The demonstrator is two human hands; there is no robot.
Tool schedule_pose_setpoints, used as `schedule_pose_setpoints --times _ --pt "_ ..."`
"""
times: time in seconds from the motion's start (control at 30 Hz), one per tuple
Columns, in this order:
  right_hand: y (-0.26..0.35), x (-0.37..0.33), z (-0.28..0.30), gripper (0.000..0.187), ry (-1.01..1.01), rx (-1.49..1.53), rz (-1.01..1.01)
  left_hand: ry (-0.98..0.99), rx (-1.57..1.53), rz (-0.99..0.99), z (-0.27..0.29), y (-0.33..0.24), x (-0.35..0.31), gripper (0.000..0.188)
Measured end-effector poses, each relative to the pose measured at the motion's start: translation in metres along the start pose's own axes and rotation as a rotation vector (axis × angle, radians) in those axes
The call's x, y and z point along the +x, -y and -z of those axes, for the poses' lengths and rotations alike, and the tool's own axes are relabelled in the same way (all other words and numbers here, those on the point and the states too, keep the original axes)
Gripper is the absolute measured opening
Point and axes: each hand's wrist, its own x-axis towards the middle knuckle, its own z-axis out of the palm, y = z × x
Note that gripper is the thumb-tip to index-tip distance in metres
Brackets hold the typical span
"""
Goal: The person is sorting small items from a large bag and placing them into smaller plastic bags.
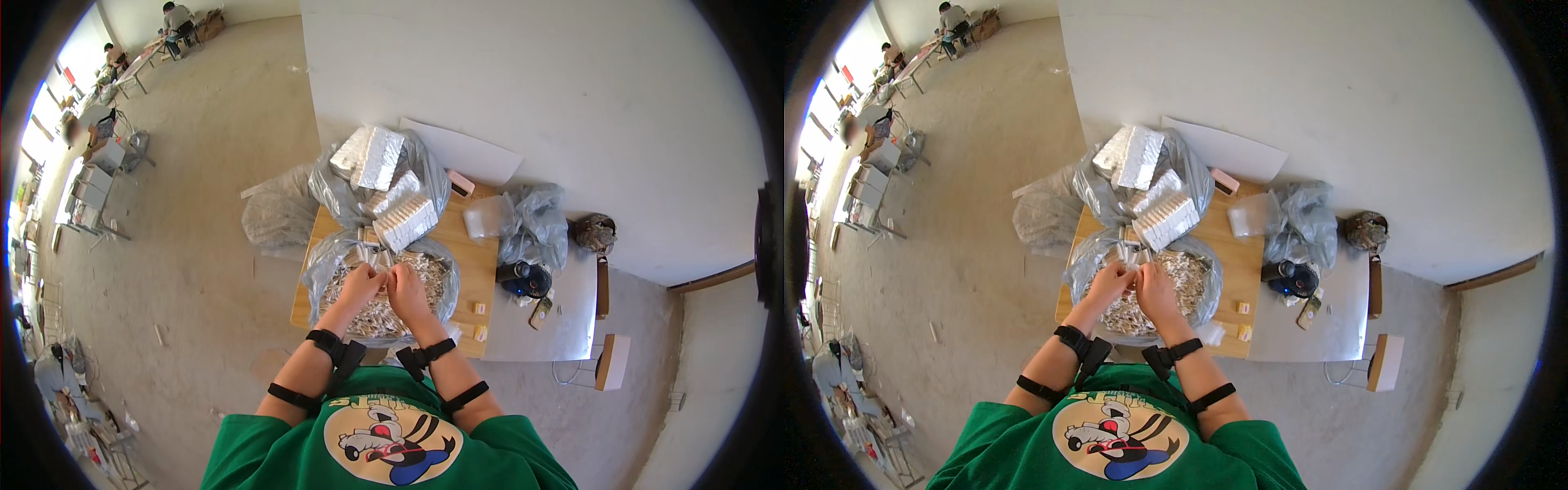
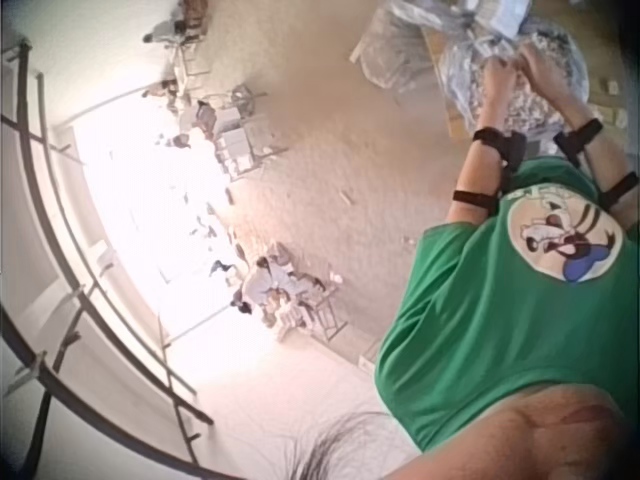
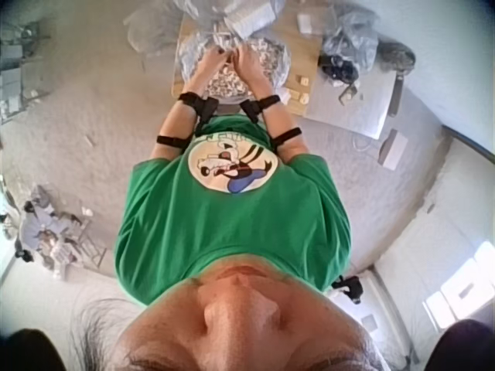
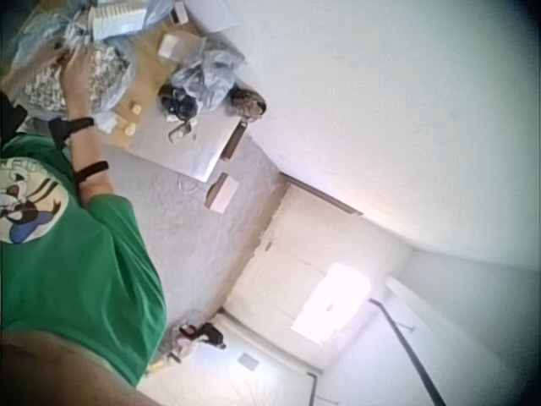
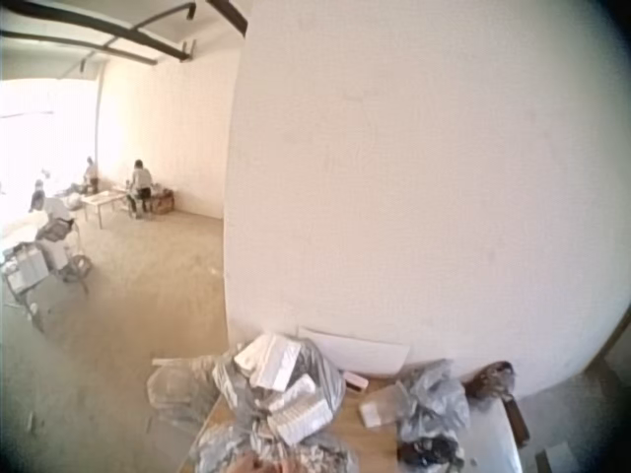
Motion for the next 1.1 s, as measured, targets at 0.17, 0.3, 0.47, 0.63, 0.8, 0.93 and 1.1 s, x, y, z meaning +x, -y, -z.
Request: schedule_pose_setpoints --times 0.17,0.3,0.47,0.63,0.8,0.93,1.1 --pt "-0.004 0.000 -0.001 0.009 -0.064 -0.033 -0.043 -0.079 0.386 -0.248 0.007 0.003 -0.001 0.020" --pt "-0.001 0.001 -0.002 0.012 0.035 -0.016 -0.124 -0.091 0.477 -0.370 0.006 -0.014 -0.007 0.017" --pt "-0.008 0.002 -0.004 0.024 0.140 -0.047 -0.132 -0.042 0.511 -0.387 0.008 -0.009 -0.004 0.017" --pt "-0.018 0.002 0.002 0.027 0.114 0.052 -0.263 0.050 0.408 -0.450 0.016 -0.001 0.000 0.020" --pt "-0.029 0.011 0.016 0.026 0.053 1.128 -0.696 -0.048 -0.036 -0.298 0.027 0.000 0.006 0.031" --pt "-0.024 0.008 0.019 0.026 0.077 1.349 -0.720 0.193 -0.441 -0.071 0.024 0.001 0.010 0.032" --pt "-0.049 0.005 0.025 0.023 0.055 1.139 -0.513 -0.007 0.106 -0.293 0.023 -0.015 0.003 0.021"
